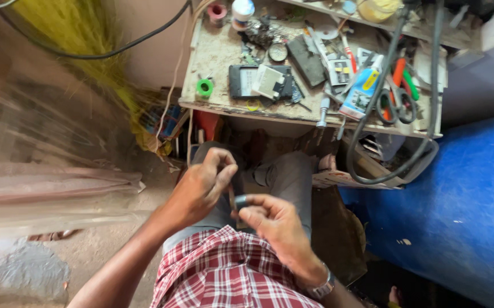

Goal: The person works on a small black electronic component, likely a hard drive casing, at a cluttered workbench. They use a small metal tool to scrape or clean the surface, then cut a piece of black tape with scissors and apply it to the component. The person continues to manipulate the component and the tape with their hands.

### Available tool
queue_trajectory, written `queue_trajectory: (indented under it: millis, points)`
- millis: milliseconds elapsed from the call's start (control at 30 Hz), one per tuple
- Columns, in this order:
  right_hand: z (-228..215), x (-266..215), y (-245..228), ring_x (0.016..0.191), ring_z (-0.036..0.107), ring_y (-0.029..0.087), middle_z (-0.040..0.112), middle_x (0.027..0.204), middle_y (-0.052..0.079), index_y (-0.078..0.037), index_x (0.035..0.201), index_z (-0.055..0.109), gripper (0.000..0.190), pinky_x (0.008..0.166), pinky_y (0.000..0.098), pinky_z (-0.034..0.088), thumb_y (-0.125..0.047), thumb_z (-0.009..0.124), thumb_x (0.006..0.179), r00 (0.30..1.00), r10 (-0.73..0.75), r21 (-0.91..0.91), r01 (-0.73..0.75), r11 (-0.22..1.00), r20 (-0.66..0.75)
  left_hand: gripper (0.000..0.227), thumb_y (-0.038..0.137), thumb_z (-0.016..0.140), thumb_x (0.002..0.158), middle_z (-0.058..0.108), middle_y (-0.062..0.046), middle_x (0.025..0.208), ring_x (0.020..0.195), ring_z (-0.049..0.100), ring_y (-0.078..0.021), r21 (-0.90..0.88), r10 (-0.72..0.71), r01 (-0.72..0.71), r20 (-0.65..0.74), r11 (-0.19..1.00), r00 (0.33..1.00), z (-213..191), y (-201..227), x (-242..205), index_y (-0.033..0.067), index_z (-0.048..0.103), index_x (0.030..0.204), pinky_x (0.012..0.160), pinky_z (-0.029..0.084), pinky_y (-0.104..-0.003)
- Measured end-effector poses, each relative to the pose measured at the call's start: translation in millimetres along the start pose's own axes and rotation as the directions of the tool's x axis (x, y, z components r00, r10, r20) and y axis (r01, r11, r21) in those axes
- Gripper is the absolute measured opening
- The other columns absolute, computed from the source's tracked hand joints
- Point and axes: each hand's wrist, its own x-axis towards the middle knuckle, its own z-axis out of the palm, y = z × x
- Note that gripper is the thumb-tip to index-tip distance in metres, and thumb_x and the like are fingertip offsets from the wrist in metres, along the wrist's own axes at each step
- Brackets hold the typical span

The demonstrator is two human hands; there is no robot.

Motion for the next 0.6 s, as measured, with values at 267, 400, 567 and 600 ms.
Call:
queue_trajectory:
  millis: [267,400,567,600]
  points:
    - [-43.7,-43.9,-7.6,0.085,0.072,0.008,0.078,0.096,0.005,0.002,0.118,0.073,0.032,0.077,0.023,0.06,-0.011,0.077,0.089,0.981,0.178,-0.247,-0.154,0.957,0.08,0.016,0.02,0.055,0.102,0.071,-0.01,0.075,0.07,0.073,-0.0185,-0.247,-0.081,0.161,0.306,0.956,0.949,24.7,-6.4,-48.4,0.0037,0.054,0.106,0.066,0.057,-0.032]
    - [-108.4,-34.8,-66.3,0.075,0.071,0.012,0.081,0.095,0.006,-0.001,0.108,0.077,0.028,0.064,0.029,0.057,-0.013,0.08,0.083,0.826,-0.376,-0.622,0.039,0.782,-0.421,0.019,0.022,0.059,0.1,0.071,-0.009,0.075,0.069,0.069,-0.0183,-0.216,-0.123,0.212,0.365,0.953,0.923,31.7,-1.6,-55.6,0.0047,0.057,0.106,0.066,0.055,-0.032]
    - [-184.7,21.3,-159.5,0.094,0.07,0.033,0.075,0.104,0.013,-0.005,0.107,0.077,0.02,0.084,0.0436,0.054,-0.02,0.083,0.094,0.405,-0.914,-0.976,-0.205,-0.07,-0.02,0.023,0.026,0.06,0.1,0.066,-0.011,0.071,0.063,0.062,-0.0192,-0.154,-0.116,0.198,0.428,0.968,0.896,19.7,22.1,-51.6,0.0042,0.059,0.105,0.061,0.049,-0.036]
    - [-190.1,31.7,-168.6,0.094,0.07,0.034,0.074,0.102,0.013,-0.005,0.107,0.077,0.025,0.085,0.0445,0.054,-0.022,0.085,0.091,0.456,-0.89,-0.973,-0.204,-0.107,0.002,0.023,0.027,0.061,0.1,0.065,-0.012,0.07,0.061,0.06,-0.0199,-0.134,-0.131,0.208,0.435,0.969,0.891,17.3,26.7,-51.6,0.0042,0.059,0.105,0.06,0.048,-0.037]
